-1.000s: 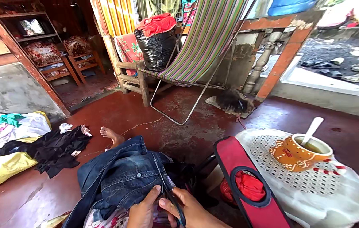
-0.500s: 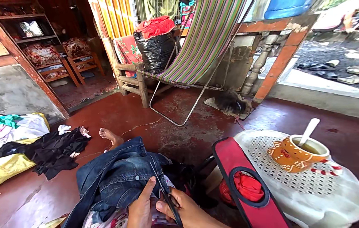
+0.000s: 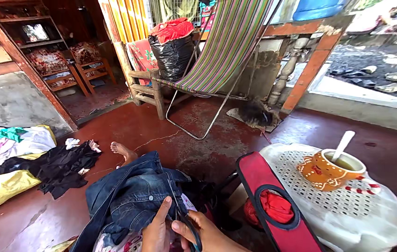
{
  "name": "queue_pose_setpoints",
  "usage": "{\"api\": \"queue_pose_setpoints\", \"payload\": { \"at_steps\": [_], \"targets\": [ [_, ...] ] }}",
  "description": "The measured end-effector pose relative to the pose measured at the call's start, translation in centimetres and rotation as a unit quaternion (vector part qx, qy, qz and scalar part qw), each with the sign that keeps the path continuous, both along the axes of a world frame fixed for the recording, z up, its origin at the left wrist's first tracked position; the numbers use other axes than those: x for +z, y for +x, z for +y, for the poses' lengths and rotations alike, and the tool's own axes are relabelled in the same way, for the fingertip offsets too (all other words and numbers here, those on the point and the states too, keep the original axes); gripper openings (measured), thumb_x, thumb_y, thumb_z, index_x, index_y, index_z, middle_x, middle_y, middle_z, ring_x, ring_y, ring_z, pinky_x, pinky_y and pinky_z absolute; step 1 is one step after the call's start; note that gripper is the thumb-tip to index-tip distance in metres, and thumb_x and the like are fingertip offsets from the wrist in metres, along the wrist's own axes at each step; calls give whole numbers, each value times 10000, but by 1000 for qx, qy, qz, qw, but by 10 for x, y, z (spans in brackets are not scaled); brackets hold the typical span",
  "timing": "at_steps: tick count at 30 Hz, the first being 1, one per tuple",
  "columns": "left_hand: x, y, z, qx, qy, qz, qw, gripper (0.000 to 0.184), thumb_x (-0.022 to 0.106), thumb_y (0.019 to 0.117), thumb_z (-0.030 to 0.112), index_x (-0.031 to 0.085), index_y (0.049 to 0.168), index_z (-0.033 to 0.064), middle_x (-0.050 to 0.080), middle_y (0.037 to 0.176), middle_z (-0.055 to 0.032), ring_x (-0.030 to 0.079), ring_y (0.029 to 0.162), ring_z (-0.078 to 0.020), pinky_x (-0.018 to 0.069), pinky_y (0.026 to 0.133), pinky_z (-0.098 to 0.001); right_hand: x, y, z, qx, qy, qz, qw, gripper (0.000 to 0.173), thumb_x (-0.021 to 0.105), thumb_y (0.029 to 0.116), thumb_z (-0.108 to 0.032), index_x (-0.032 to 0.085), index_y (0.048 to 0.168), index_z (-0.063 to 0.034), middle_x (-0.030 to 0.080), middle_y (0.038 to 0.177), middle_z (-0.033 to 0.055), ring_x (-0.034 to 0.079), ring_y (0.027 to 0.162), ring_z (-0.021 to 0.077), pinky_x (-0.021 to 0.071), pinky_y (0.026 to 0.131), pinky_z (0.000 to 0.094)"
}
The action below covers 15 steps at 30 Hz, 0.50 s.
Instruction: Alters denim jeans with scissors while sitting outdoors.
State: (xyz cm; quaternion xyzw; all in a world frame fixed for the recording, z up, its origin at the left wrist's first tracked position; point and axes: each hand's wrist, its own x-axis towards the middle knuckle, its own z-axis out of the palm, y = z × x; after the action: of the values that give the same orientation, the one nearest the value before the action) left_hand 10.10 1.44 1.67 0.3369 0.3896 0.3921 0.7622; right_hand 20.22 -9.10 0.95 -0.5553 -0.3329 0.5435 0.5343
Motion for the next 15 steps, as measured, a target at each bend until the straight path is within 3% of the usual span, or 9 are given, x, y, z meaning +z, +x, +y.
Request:
{"api": "queue_pose_setpoints", "payload": {
  "at_steps": [8,15],
  "targets": [
    [-2,-8,1,-2,33,1,999,289,727,899,-22,627,1162,-86,717,1043,-198,712,978,-256,601,895,-420,0,2,8,39,4,18,999,486,672,968,-492,550,1249,-114,647,846,-5,640,718,104,551,655,273],
    [-5,-5,1,28,28,7,999,356,764,850,-50,621,1175,-73,706,1082,-190,695,1016,-255,591,903,-427,-16,-2,4,-8,35,-70,997,416,694,958,-475,625,1112,-95,660,767,-7,645,640,112,567,627,297]
  ]
}}
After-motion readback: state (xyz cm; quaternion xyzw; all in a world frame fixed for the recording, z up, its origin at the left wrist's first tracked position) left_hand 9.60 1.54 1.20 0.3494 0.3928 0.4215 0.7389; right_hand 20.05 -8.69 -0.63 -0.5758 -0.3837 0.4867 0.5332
